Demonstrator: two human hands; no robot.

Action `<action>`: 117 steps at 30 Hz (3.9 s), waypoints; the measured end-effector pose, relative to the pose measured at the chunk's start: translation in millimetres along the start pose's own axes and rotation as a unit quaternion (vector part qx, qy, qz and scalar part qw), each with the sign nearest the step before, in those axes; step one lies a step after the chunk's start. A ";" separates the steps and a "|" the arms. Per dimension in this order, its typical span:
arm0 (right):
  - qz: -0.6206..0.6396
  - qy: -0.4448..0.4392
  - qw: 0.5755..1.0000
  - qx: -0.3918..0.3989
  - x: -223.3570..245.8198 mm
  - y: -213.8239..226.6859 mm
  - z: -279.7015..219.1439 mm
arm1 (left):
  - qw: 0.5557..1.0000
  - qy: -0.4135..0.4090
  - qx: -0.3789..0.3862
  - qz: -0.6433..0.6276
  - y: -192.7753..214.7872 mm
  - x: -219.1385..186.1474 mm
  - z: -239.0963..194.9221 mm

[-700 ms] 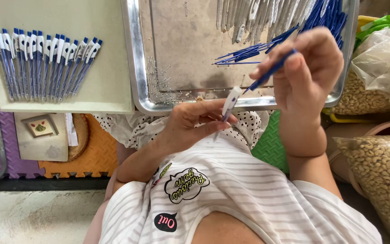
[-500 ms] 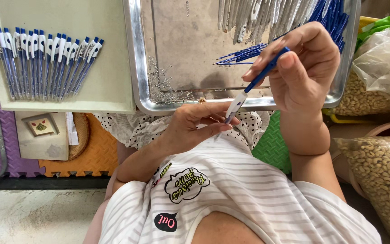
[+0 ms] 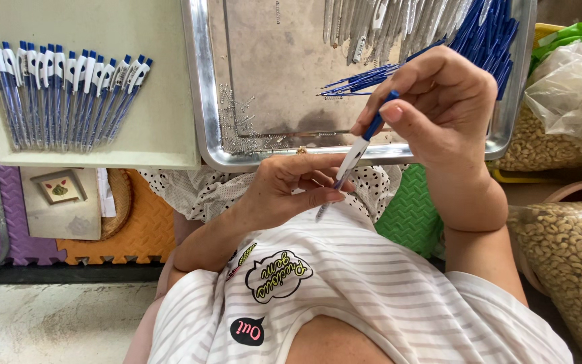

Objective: The person assembles pens by inserting blue ink cartridges into clear pen barrels. They pick up a barrel and a cartridge, insert the cartridge, and place the completed pen into a tray on the left.

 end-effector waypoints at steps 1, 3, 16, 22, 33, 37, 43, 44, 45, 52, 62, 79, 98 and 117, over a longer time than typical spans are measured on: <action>0.000 0.000 1.000 0.000 -0.3 1.2 -0.3 | 1.000 0.000 0.000 0.000 -0.2 -1.7 0.2; 0.019 -0.002 1.000 0.021 -1.1 2.6 -0.1 | 1.000 0.008 0.007 -0.025 -1.1 -4.6 0.8; 0.036 -0.032 0.997 0.053 -1.0 -8.3 2.7 | 0.998 -0.024 0.001 -0.059 2.8 -10.5 -0.7; -0.090 0.007 0.996 0.004 21.6 -21.1 -4.3 | 0.997 -0.039 -0.008 -0.061 2.8 -7.9 -3.2; -0.175 0.071 0.982 0.025 17.6 -27.7 -5.6 | 0.993 -0.035 -0.023 -0.110 1.8 -11.0 -2.7; -0.182 0.045 0.982 0.029 23.5 -25.5 -4.1 | 0.994 -0.036 -0.025 -0.103 2.0 -8.5 -2.1; -0.162 0.053 0.984 0.053 21.9 -24.3 -4.5 | 0.991 -0.037 -0.001 -0.125 1.0 -9.2 -1.2; -0.143 0.064 0.986 0.053 16.9 -23.2 -5.5 | 0.990 -0.039 0.003 -0.133 1.9 -6.0 -1.9; -0.125 0.075 0.988 0.054 11.8 -22.2 -6.3 | 0.989 -0.041 0.006 -0.142 2.9 -2.8 -2.7; -0.017 0.040 0.996 0.082 -10.5 -36.0 -17.0 | 0.995 -0.059 -0.077 -0.014 6.2 -10.4 4.1; -0.154 0.031 0.986 0.055 -22.2 -51.7 -16.2 | 0.964 -0.055 -0.159 0.207 7.4 -8.6 -1.7; 0.320 -0.098 0.926 0.175 -33.5 -32.2 14.3 | 0.935 -0.056 -0.153 0.315 16.1 -3.1 -2.3; 0.054 -0.042 0.994 0.086 -23.6 -49.8 17.6 | 0.961 -0.084 -0.190 0.184 17.3 -19.0 13.7; -0.101 0.032 0.991 0.077 -35.2 -53.2 12.0 | 0.956 -0.085 -0.189 0.209 23.1 -14.4 9.4</action>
Point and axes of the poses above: each hand's wrist, its own z-axis towards the middle knuckle, its own y-axis out of the back of the hand, x = y × z, the point moved 3 cm from there along z, towards the middle knuckle, and after that the axes turned 15 degrees about x, right-handed, at the moved point
